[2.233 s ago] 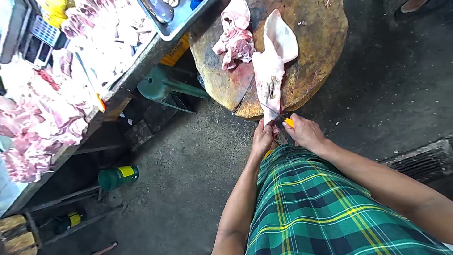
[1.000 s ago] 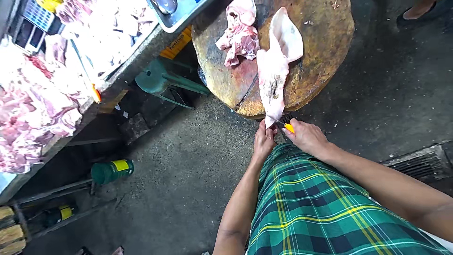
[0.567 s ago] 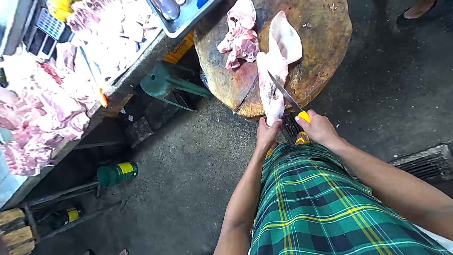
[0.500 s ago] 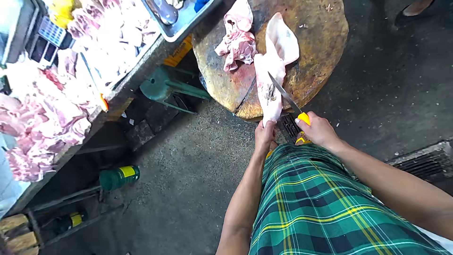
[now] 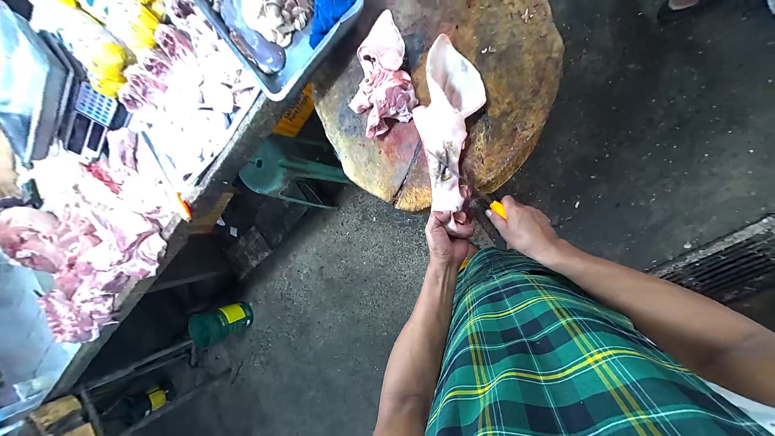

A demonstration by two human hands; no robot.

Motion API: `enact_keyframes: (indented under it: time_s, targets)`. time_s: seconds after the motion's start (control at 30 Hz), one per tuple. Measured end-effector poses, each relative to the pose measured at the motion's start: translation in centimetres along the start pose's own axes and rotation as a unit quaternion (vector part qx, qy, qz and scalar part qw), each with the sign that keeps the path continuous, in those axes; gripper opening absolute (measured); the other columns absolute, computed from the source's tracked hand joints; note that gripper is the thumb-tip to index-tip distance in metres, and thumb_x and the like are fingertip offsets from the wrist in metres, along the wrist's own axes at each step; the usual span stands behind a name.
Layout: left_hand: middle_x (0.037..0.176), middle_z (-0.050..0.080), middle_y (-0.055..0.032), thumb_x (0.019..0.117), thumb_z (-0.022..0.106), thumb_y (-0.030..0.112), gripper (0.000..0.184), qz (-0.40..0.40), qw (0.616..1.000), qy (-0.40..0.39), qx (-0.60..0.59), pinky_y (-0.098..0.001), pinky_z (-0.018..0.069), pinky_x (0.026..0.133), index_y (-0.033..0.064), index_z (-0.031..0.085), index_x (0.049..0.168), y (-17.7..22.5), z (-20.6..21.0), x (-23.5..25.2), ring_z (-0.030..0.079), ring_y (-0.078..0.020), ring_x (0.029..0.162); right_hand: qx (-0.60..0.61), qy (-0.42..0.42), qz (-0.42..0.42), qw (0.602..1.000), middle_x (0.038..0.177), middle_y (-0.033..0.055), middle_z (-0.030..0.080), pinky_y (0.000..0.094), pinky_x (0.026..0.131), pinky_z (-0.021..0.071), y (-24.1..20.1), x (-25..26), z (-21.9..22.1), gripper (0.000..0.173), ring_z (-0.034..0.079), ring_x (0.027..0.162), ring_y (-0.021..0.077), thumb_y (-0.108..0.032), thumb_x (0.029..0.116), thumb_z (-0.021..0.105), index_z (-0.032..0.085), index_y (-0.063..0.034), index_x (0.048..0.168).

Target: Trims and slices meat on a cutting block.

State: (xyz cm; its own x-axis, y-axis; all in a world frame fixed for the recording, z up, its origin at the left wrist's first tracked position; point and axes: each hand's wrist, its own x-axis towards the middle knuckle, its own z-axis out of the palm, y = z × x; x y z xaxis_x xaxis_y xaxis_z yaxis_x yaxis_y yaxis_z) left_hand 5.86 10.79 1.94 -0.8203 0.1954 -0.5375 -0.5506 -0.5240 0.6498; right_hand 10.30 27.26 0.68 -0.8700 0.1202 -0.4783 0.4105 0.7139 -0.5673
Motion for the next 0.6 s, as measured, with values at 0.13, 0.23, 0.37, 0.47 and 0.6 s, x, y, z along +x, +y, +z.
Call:
enact_keyframes:
  time_s: [0.13,0.23,0.37,0.47,0.6]
  targets:
    - [0.098,0.067,-0.0059,0.0962,0.048,0.027,0.024,0.002,1.0,-0.006,-0.008,-0.0326,0.0563,0.071,0.0162,0.062,0.112,0.5,0.3,-0.4,0.065,-0.0153,0.08,-0.002,-0.012,-0.065,0.998,0.087,0.0124,0.068,0.0554,0.067,0.0581,-1.1,-1.3,-0.6,0.044,0.071,0.079,0.0335,-0.05,0.1065,0.047,0.059,-0.0086,0.114]
    - [0.106,0.068,-0.0076,0.0956,0.046,0.028,0.027,-0.014,0.998,-0.017,-0.053,-0.0347,0.0576,0.076,0.016,0.06,0.115,0.1,0.6,-0.3,0.067,-0.0172,0.088,-0.019,0.0,-0.081,0.997,0.09,0.0128,0.068,0.0546,0.066,0.0581,-1.3,-0.9,0.1,0.042,0.071,0.079,0.0337,-0.048,0.1067,0.048,0.059,-0.0085,0.112]
    - [0.131,0.063,-0.0118,0.0972,0.039,0.032,0.041,-0.047,0.99,-0.025,-0.128,-0.0448,0.0554,0.093,0.0148,0.057,0.129,-0.3,-0.4,0.2,0.065,-0.0251,0.111,0.03,0.025,-0.006,0.999,0.087,0.0166,0.069,0.0597,0.066,0.0569,0.2,0.3,-0.3,0.047,0.071,0.079,0.0382,-0.052,0.1067,0.048,0.06,-0.0075,0.117]
    - [0.14,0.059,-0.0142,0.0986,0.037,0.033,0.045,-0.048,0.989,-0.008,-0.138,-0.0504,0.0524,0.1,0.0129,0.054,0.135,0.1,-0.7,0.4,0.061,-0.0299,0.123,0.041,0.017,-0.03,0.999,0.083,0.0121,0.068,0.0558,0.065,0.0578,0.2,-0.1,-1.4,0.045,0.07,0.075,0.0325,-0.052,0.1066,0.047,0.059,-0.0098,0.117]
    - [0.126,0.065,-0.013,0.0978,0.039,0.033,0.039,-0.053,0.985,-0.007,-0.165,-0.0399,0.0576,0.086,0.0118,0.058,0.124,0.2,-0.1,0.5,0.067,-0.024,0.104,0.019,-0.017,-0.1,0.995,0.083,0.0085,0.067,0.0523,0.067,0.0583,-1.2,-0.5,-0.7,0.045,0.07,0.076,0.028,-0.053,0.1058,0.047,0.061,-0.0106,0.112]
